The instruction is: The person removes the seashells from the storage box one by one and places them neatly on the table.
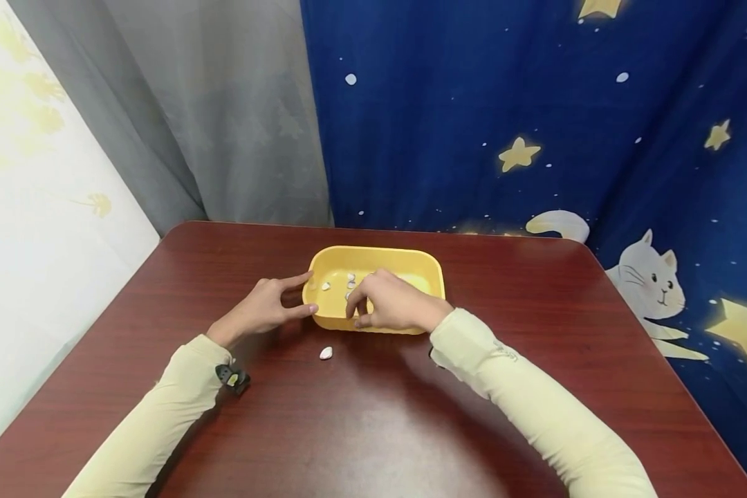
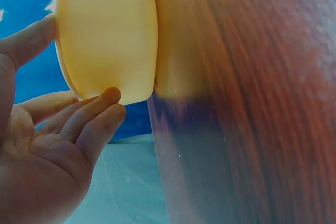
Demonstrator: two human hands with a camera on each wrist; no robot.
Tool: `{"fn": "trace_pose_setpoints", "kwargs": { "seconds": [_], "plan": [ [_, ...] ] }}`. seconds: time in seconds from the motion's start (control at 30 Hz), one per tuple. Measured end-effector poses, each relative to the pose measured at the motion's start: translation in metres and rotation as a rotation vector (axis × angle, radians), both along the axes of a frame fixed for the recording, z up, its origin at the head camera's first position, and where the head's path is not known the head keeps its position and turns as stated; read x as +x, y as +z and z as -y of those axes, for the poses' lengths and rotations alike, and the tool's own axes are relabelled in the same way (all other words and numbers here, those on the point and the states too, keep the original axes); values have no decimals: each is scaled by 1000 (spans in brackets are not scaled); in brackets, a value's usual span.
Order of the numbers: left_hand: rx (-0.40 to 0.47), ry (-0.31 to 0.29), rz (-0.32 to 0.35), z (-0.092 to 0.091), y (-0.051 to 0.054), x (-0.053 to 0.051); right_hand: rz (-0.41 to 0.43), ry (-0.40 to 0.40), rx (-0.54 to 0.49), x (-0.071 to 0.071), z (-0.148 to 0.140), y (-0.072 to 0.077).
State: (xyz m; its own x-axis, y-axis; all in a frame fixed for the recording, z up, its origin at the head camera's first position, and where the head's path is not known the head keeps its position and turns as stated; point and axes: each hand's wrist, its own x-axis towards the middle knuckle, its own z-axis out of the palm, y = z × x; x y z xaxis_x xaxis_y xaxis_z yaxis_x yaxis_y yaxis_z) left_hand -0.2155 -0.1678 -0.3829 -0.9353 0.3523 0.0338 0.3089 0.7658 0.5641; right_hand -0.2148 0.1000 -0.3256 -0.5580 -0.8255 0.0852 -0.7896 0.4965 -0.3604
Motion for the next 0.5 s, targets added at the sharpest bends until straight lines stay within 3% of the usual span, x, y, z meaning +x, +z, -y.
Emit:
{"fn": "trace_pose_setpoints", "kwargs": {
  "seconds": [0.23,0.5],
  "plan": [
    [13,0,21,0,0,-2,-13,-70,49,-35,-2,23],
    [18,-6,26,1,0,-3,-6,-124,90,-73,3,22]
  ]
}}
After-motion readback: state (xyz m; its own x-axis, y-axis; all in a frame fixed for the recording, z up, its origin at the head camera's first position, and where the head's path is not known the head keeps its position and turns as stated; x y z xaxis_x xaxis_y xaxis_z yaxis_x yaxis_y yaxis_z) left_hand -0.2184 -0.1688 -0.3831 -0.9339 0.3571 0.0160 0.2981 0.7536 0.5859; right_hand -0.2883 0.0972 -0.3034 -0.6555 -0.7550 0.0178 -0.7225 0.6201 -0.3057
